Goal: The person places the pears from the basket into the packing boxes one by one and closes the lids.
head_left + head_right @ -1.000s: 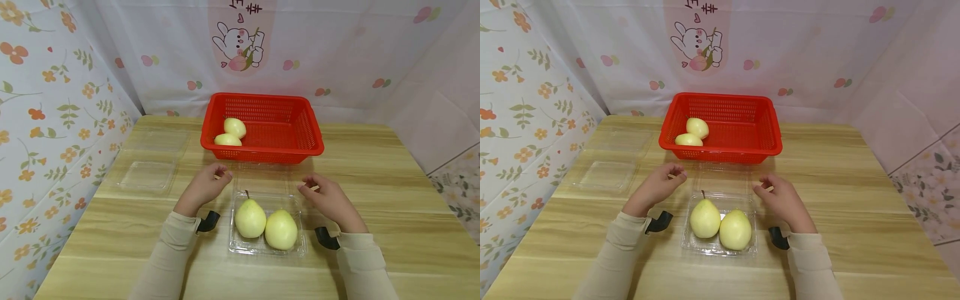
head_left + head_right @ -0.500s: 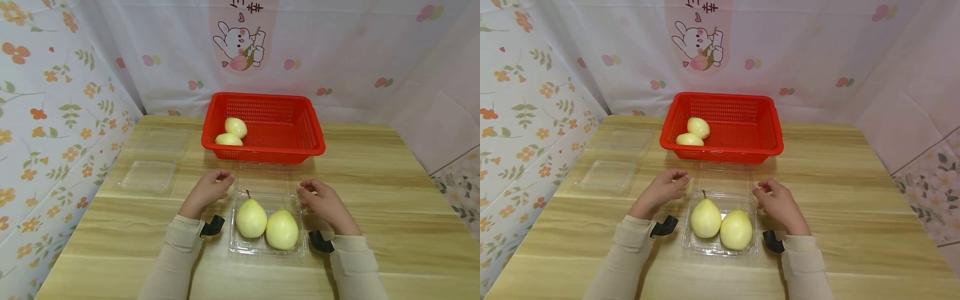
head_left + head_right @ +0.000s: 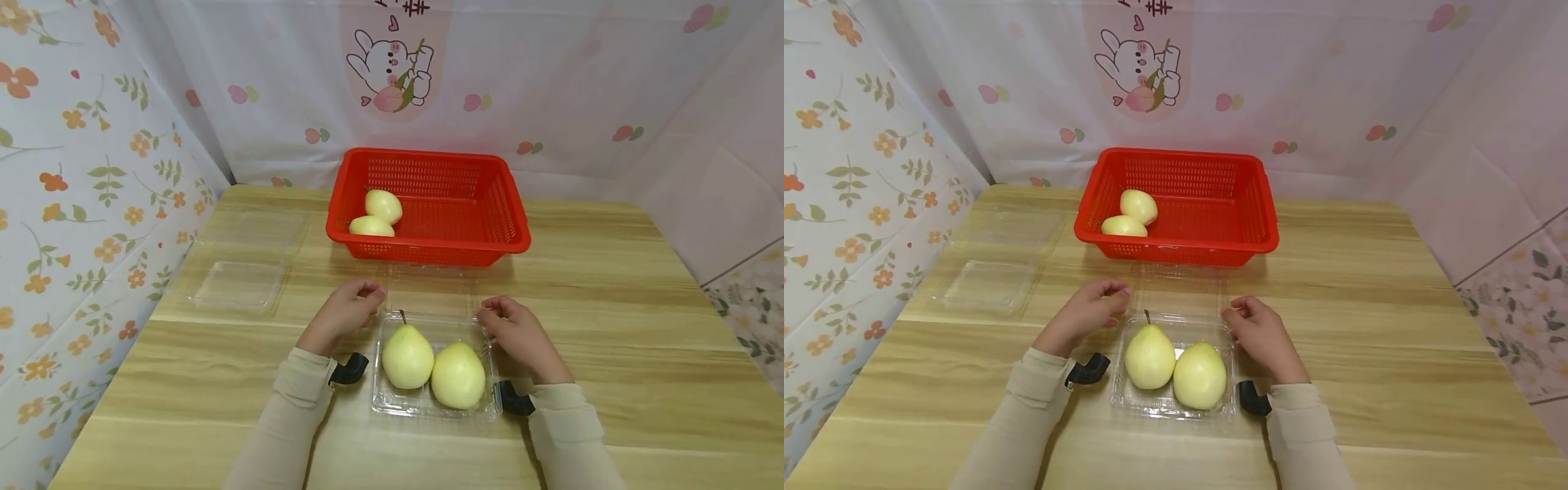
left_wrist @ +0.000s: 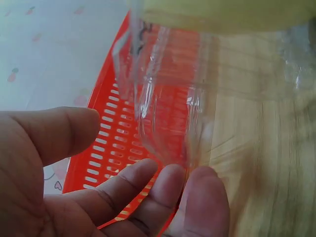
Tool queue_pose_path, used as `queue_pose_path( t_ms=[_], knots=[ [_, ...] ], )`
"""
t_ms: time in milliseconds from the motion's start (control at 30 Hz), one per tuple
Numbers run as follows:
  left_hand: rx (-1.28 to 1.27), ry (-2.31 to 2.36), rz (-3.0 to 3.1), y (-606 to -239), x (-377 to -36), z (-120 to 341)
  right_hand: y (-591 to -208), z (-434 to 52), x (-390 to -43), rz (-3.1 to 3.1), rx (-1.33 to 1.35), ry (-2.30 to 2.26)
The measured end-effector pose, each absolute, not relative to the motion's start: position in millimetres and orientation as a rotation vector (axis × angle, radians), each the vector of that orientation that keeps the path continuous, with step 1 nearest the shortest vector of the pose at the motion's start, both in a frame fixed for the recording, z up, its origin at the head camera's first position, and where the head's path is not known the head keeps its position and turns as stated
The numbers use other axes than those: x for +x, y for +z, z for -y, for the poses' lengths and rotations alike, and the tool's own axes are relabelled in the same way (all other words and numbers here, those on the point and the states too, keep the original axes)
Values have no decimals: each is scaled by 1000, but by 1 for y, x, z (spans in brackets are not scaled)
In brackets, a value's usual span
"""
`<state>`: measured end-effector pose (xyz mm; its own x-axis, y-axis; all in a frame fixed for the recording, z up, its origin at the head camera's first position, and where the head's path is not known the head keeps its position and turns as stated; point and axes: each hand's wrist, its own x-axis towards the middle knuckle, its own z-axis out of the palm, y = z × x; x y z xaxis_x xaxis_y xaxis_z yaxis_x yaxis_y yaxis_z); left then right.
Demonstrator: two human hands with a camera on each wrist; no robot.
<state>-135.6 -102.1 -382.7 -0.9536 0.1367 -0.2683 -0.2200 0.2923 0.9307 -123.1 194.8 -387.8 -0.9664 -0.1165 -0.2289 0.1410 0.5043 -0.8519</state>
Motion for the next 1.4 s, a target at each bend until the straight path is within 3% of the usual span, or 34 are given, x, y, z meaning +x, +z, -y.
queue_pose_path(
  t_ms=[700,1400],
  knots=[
    [-135,1615,-2198,-386,-132,96,-395,-191,-121,-2533,99,-1489],
    [-15,1615,-2171,-379,-130,103,-393,-191,-116,-2591,131,-1496]
  ],
)
